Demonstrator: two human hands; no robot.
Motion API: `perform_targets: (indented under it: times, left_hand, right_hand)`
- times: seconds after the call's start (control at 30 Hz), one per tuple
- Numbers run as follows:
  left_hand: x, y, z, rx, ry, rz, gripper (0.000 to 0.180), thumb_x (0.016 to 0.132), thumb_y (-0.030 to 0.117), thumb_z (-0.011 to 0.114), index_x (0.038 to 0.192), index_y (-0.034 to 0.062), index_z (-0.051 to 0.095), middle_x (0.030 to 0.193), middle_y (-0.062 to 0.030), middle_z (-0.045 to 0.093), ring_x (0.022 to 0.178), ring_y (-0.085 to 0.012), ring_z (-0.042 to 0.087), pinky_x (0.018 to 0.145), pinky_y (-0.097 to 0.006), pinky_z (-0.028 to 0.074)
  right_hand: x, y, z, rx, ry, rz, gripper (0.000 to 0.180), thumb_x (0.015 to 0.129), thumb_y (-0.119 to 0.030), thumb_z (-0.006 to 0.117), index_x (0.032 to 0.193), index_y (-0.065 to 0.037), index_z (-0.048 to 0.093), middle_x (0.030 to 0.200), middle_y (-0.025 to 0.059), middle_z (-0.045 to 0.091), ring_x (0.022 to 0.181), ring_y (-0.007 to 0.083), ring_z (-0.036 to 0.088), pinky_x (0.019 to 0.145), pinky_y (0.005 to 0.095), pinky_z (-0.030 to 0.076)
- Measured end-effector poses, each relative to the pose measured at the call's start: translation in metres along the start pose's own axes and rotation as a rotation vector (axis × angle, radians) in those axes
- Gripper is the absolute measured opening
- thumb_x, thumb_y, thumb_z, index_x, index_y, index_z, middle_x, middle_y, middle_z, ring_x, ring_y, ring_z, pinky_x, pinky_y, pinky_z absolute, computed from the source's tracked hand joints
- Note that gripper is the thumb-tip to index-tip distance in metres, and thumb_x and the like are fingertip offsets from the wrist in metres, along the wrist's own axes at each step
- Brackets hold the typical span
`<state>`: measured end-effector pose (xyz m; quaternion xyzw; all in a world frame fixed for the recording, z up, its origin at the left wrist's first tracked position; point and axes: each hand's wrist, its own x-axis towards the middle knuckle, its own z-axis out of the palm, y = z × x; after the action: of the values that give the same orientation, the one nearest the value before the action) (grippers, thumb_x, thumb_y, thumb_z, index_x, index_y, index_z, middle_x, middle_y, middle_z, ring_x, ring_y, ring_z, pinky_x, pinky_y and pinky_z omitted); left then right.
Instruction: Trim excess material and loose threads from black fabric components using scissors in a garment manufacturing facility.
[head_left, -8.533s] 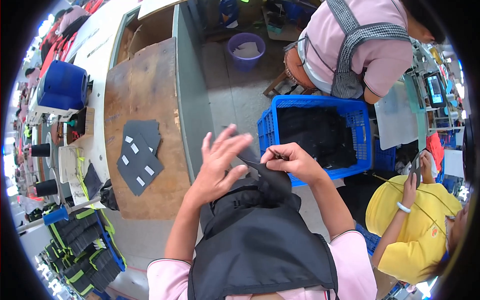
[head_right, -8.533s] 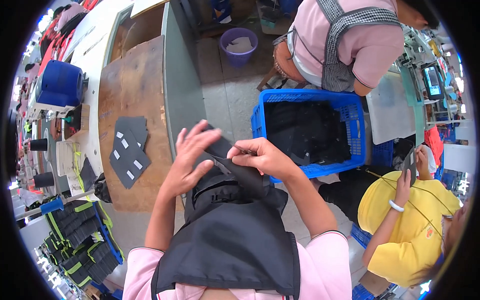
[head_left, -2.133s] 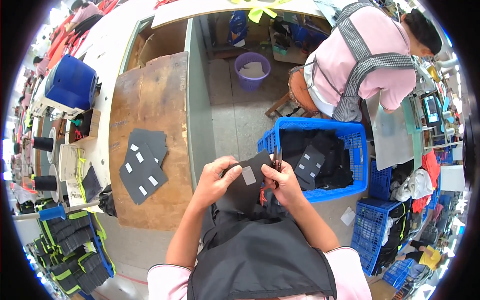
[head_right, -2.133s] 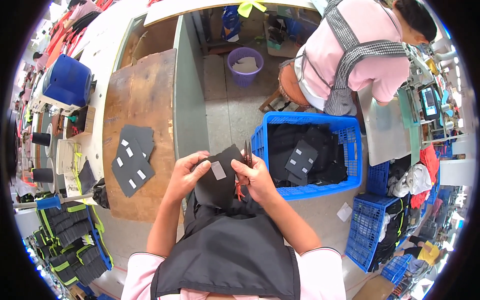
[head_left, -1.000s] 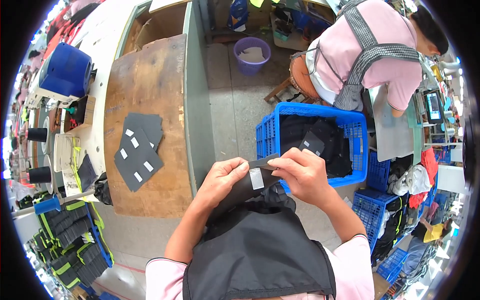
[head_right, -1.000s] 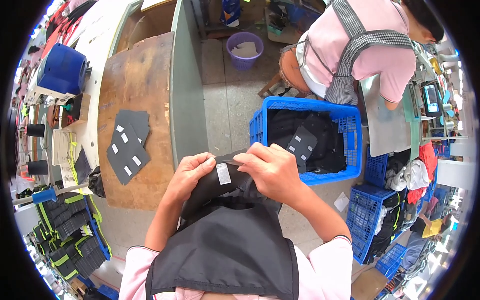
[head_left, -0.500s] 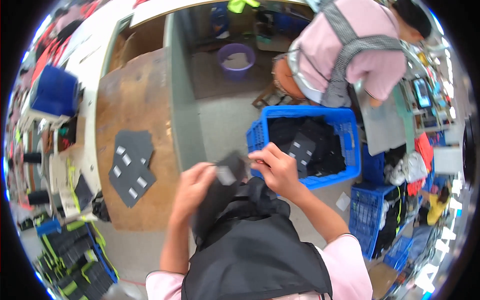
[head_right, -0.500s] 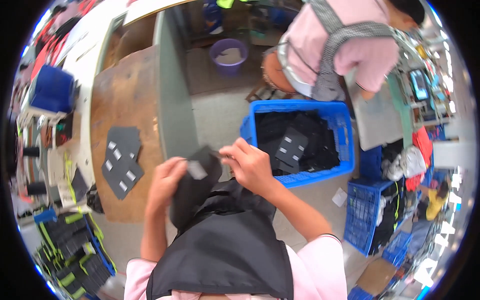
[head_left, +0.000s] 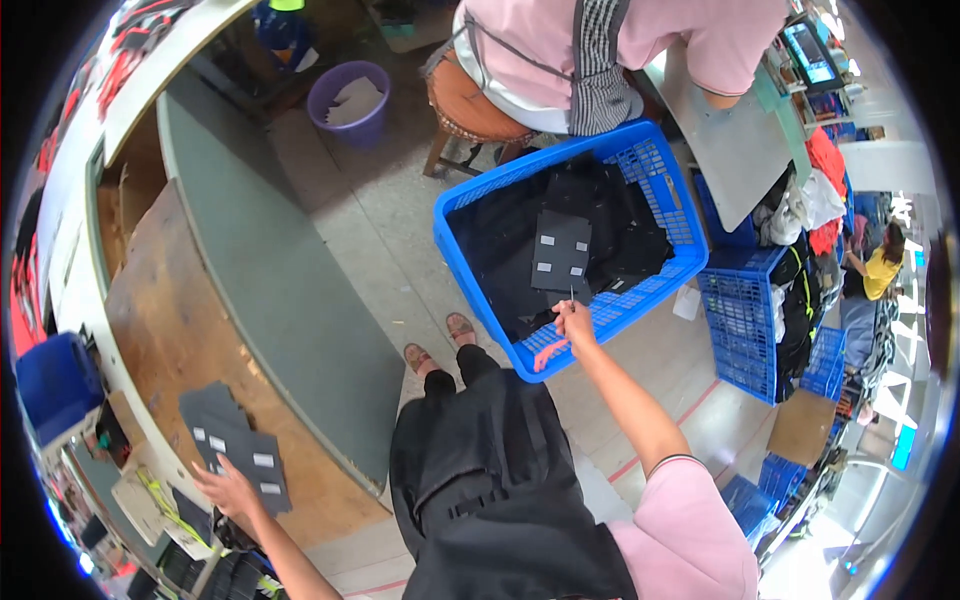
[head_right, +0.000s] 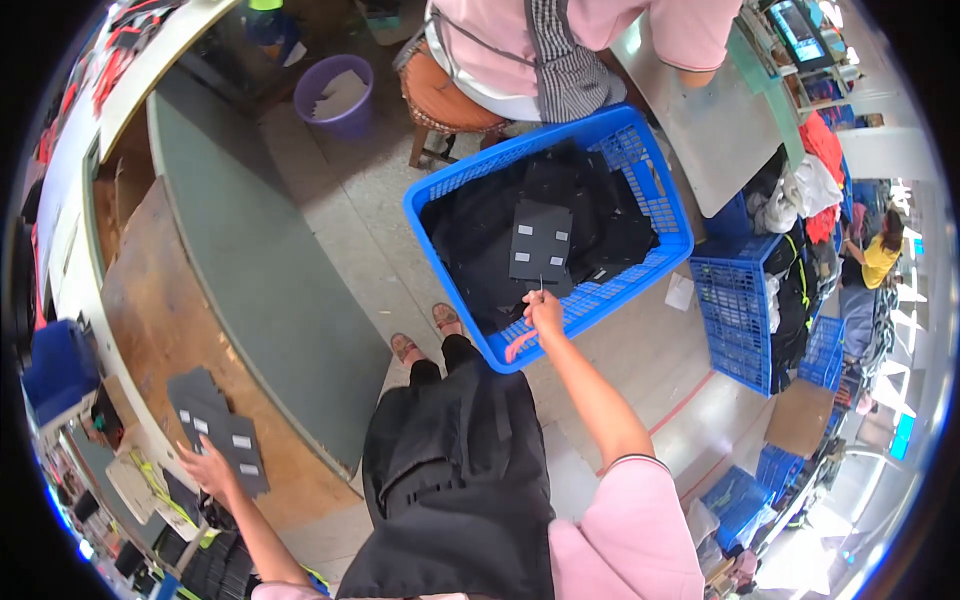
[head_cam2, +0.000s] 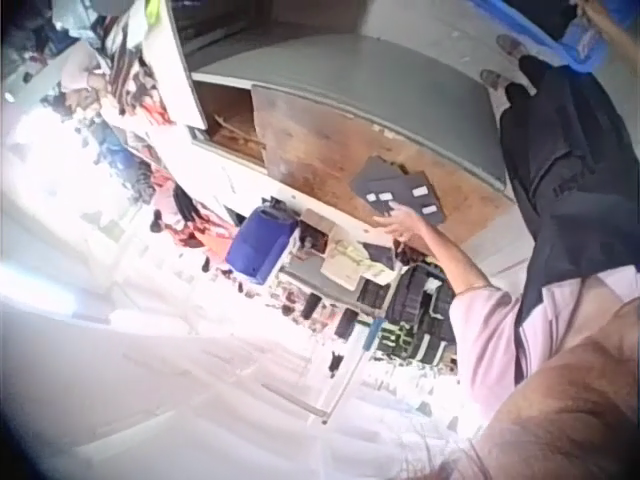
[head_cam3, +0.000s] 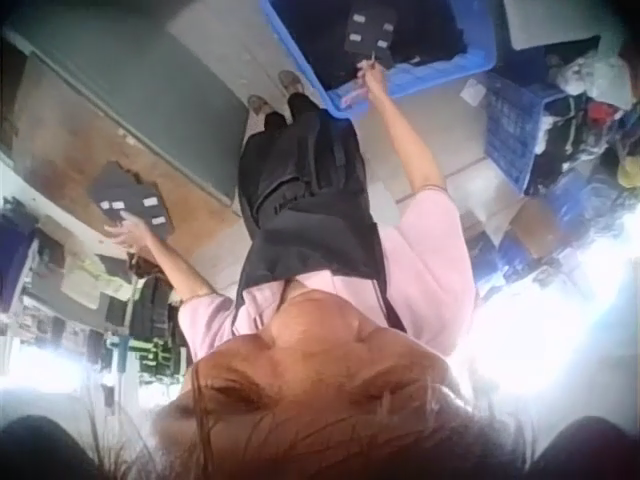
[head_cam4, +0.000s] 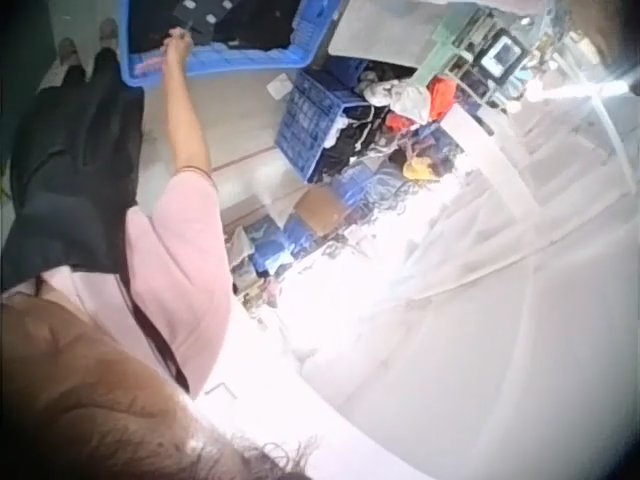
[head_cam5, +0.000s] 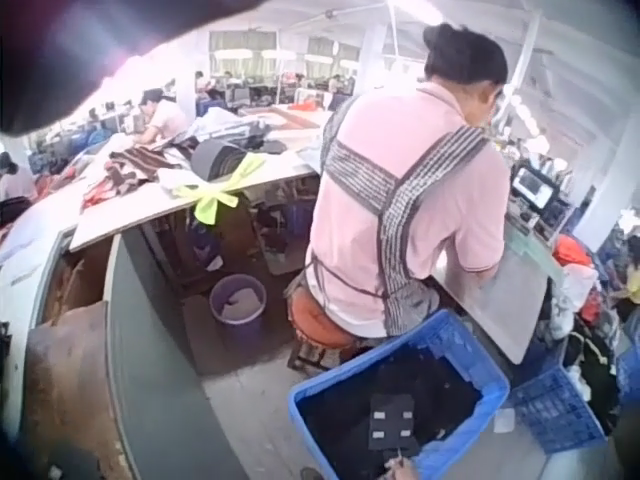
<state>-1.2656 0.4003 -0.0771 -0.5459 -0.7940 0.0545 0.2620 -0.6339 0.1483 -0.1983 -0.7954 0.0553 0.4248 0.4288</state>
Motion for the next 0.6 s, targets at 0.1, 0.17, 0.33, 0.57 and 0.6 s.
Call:
perform_targets:
  times: [0.1, 0.17, 0.33, 0.57, 0.6]
  left_hand:
    - [-0.06, 0.079, -0.057, -0.192, 0.129, 0.326, 0.06, 0.087, 0.048, 0.047, 0.133, 0.0116, 0.037, 0.137, -0.0175, 0.032, 0.122, -0.0343, 0.037, 0.098, -0.045, 0.032]
    - [-0.09, 0.121, -0.104, -0.343, 0.086, 0.488, 0.058, 0.089, 0.042, 0.049, 0.133, 0.0065, 0.036, 0.138, -0.0175, 0.03, 0.125, -0.0342, 0.033, 0.098, -0.046, 0.031]
    - [-0.167, 0.191, -0.161, -0.781, -0.297, 0.819, 0.064, 0.087, 0.027, 0.054, 0.137, 0.0058, 0.021, 0.14, -0.025, 0.022, 0.127, -0.0402, 0.028, 0.1, -0.05, 0.026]
    - [-0.239, 0.266, -0.173, -1.378, -0.933, 0.679, 0.05, 0.083, 0.004, 0.054, 0.129, 0.0015, 0.033, 0.131, -0.0215, 0.035, 0.111, -0.0346, 0.047, 0.095, -0.043, 0.035]
    - [-0.238, 0.273, -0.174, -1.467, -1.108, 0.554, 0.041, 0.082, 0.001, 0.054, 0.122, -0.0004, 0.043, 0.124, -0.0217, 0.045, 0.104, -0.0325, 0.053, 0.091, -0.04, 0.04]
  right_hand:
    - [0.087, 0.037, -0.032, -0.358, 0.248, -0.105, 0.024, 0.085, -0.028, 0.057, 0.085, -0.004, 0.059, 0.064, 0.0088, 0.058, 0.058, 0.0216, 0.056, 0.052, 0.0346, 0.045]
    - [0.133, 0.043, -0.03, -0.694, 0.325, -0.189, 0.028, 0.079, -0.031, 0.062, 0.09, -0.005, 0.057, 0.079, 0.0143, 0.06, 0.08, 0.0336, 0.06, 0.068, 0.0442, 0.048]
    - [0.151, 0.041, 0.058, -0.836, 0.469, -0.133, 0.045, 0.073, -0.027, 0.067, 0.109, -0.008, 0.047, 0.116, 0.0197, 0.046, 0.094, 0.0409, 0.056, 0.078, 0.0488, 0.048]
    - [0.175, 0.074, 0.005, -0.889, 0.591, -0.208, 0.025, 0.078, -0.022, 0.052, 0.096, -0.005, 0.057, 0.091, 0.0172, 0.06, 0.084, 0.0351, 0.061, 0.072, 0.043, 0.05]
    - [0.17, 0.067, 0.0, -0.879, 0.593, -0.219, 0.025, 0.078, -0.022, 0.052, 0.096, -0.005, 0.057, 0.091, 0.0172, 0.06, 0.084, 0.0351, 0.061, 0.072, 0.043, 0.05]
